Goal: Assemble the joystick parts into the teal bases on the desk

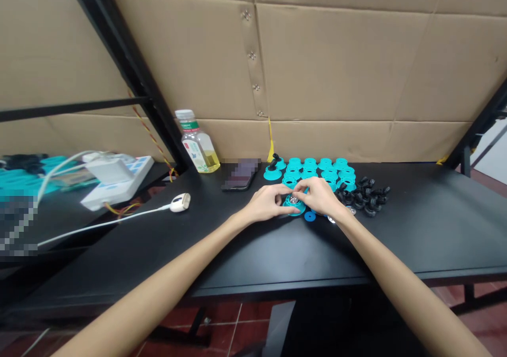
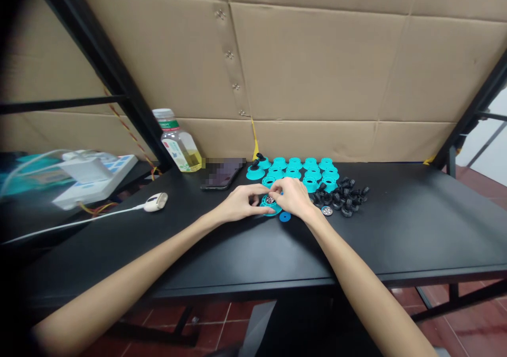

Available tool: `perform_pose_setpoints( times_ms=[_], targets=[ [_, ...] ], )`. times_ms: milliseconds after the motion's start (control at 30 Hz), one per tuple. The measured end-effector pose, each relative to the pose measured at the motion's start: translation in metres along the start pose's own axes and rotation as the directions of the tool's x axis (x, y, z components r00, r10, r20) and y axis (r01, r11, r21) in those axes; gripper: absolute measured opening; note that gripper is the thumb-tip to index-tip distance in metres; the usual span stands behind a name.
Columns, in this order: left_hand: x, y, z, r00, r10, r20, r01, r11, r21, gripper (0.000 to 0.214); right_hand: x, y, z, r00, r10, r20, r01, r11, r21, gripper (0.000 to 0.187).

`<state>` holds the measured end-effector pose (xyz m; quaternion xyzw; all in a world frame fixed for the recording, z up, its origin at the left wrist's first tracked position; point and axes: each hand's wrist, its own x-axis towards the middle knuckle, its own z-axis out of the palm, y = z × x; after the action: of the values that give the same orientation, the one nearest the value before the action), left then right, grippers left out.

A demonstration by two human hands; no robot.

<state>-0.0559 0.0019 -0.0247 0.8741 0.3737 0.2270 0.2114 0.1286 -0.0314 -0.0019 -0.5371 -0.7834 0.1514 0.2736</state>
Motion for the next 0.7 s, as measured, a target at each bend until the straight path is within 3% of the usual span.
perform_pose_setpoints(
  times_ms=[200, 333, 533, 700],
  targets=[
    [0.000, 0.001, -0.001, 1.000, 0.022, 0.004, -0.022, 1.000, 0.006, 0.057, -0.002, -0.005, 0.004, 0.999, 0.030, -0.014, -0.032, 0.994, -0.104, 0.014],
    [0.000, 0.000, -0.001, 1.000, 0.004, 0.003, -0.004, 1.000, 0.014, 0.061, -0.002, -0.007, 0.005, 0.996, 0.069, -0.062, -0.075, 0.993, -0.093, 0.023],
    [0.000, 0.003, -0.004, 0.999, -0.041, 0.032, 0.042, 0.999, -0.028, 0.063, 0.000, 0.001, -0.009, 0.986, 0.113, -0.123, -0.125, 0.988, -0.094, 0.019],
    [-0.001, 0.003, -0.015, 0.992, -0.071, 0.102, 0.081, 0.992, -0.094, 0.060, -0.004, 0.009, -0.025, 0.991, 0.129, -0.021, -0.131, 0.958, -0.256, 0.020]
  ],
)
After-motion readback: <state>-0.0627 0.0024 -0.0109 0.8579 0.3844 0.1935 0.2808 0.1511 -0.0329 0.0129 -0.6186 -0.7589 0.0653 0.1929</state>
